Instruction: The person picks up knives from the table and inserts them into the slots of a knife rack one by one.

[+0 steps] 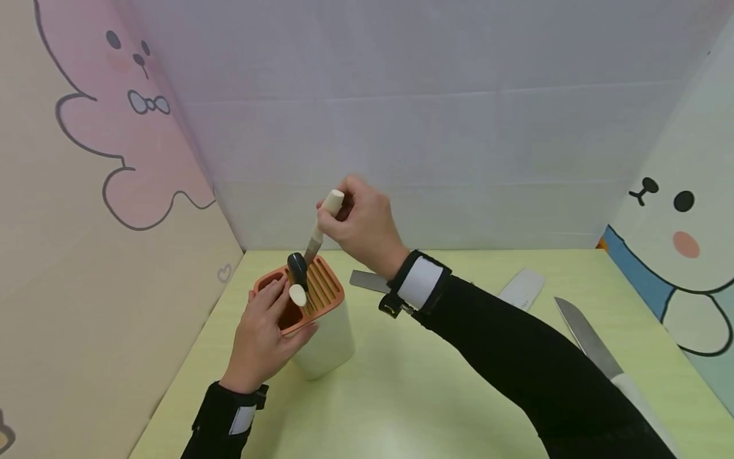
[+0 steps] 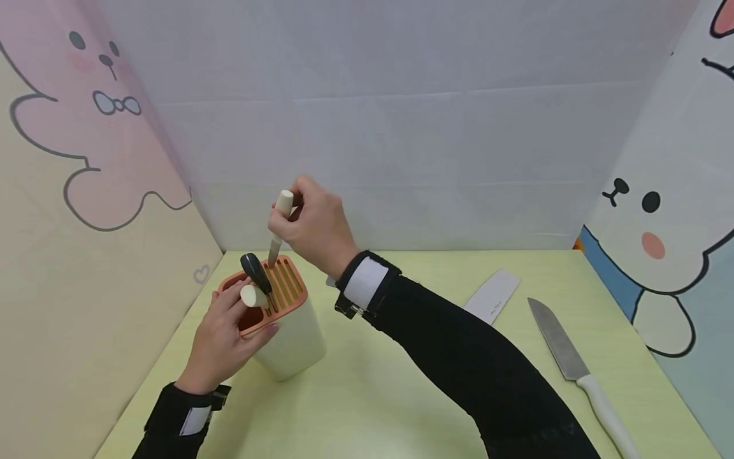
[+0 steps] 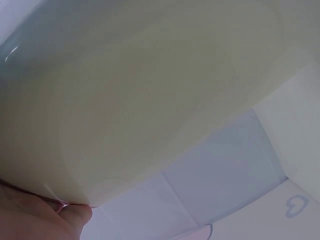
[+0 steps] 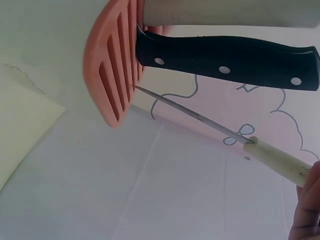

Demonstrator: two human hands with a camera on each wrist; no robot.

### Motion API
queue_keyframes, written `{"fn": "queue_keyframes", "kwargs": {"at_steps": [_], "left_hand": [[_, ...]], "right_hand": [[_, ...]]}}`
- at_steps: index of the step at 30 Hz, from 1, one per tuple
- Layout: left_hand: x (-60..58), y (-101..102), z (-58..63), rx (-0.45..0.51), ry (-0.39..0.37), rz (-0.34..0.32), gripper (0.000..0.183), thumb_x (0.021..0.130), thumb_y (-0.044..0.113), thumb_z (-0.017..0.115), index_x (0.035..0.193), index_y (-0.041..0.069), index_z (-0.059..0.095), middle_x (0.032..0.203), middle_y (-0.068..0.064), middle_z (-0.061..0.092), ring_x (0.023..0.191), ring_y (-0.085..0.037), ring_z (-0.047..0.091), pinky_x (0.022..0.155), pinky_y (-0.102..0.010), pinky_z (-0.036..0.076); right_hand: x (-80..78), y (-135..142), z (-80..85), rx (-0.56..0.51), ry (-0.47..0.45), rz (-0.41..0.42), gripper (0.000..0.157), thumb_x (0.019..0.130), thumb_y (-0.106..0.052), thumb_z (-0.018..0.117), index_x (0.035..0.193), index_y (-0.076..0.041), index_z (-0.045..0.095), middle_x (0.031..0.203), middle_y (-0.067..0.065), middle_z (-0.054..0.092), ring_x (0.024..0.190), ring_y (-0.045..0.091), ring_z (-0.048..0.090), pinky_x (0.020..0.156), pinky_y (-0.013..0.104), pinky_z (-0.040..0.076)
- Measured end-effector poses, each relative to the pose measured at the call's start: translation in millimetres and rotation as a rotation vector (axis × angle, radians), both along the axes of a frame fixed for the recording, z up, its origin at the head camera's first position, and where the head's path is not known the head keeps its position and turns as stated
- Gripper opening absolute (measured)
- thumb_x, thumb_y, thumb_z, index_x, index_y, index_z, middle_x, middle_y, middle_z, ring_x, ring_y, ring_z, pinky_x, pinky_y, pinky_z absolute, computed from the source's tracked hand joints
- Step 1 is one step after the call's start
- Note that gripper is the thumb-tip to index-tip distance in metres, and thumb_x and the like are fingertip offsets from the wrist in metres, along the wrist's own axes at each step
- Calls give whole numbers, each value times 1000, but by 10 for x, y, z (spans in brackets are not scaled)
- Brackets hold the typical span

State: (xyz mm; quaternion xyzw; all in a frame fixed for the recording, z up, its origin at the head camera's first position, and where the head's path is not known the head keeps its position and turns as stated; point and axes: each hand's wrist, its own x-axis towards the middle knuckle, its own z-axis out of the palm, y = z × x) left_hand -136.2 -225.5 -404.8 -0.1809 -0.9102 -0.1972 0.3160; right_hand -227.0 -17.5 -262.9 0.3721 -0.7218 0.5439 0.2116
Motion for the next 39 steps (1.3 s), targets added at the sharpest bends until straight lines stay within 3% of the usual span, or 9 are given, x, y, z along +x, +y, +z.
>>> {"fn": "queue_keyframes", "kwargs": {"at_steps": [6, 16, 23, 29, 39], "left_hand": [[8, -15, 7, -2, 18, -5, 81, 72, 46, 76, 136, 6, 47, 134, -17, 49, 123, -32, 43, 94, -61, 40], [10, -18, 7, -3, 1, -1, 80, 72, 45, 76, 137, 7, 46, 135, -17, 49, 124, -32, 42, 96, -62, 38], [16, -18, 9, -7, -2, 10, 79, 73, 46, 75, 136, 6, 48, 135, -17, 49, 124, -31, 42, 96, -64, 36], [12, -23, 8, -7, 12, 1, 79, 73, 47, 74, 136, 6, 48, 134, -17, 49, 124, -32, 43, 95, -66, 36], [12, -30, 7, -2, 16, -12, 78, 74, 46, 74, 137, 9, 47, 134, -16, 50, 123, -31, 43, 94, -61, 40]], "right_hand": [[10, -89, -49, 20, -20, 23, 11, 85, -8, 60, 87, -11, 49, 89, -1, 68, 67, 5, 59, 56, 25, 51], [10, -213, -64, 104, -34, 85, 12, 91, -13, 58, 103, -11, 59, 97, 0, 67, 66, 8, 56, 58, 26, 51], [-46, -251, -83, 167, -106, 182, 24, 93, -11, 57, 117, -9, 55, 107, 3, 62, 79, 8, 60, 68, 23, 52], [-75, -258, -107, 255, -131, 206, 32, 94, -13, 56, 126, -11, 52, 109, 3, 60, 80, 6, 59, 71, 22, 52], [-160, -266, -231, 404, -153, 290, 36, 98, -13, 50, 133, -10, 46, 112, 6, 59, 91, 8, 59, 74, 20, 51]]}}
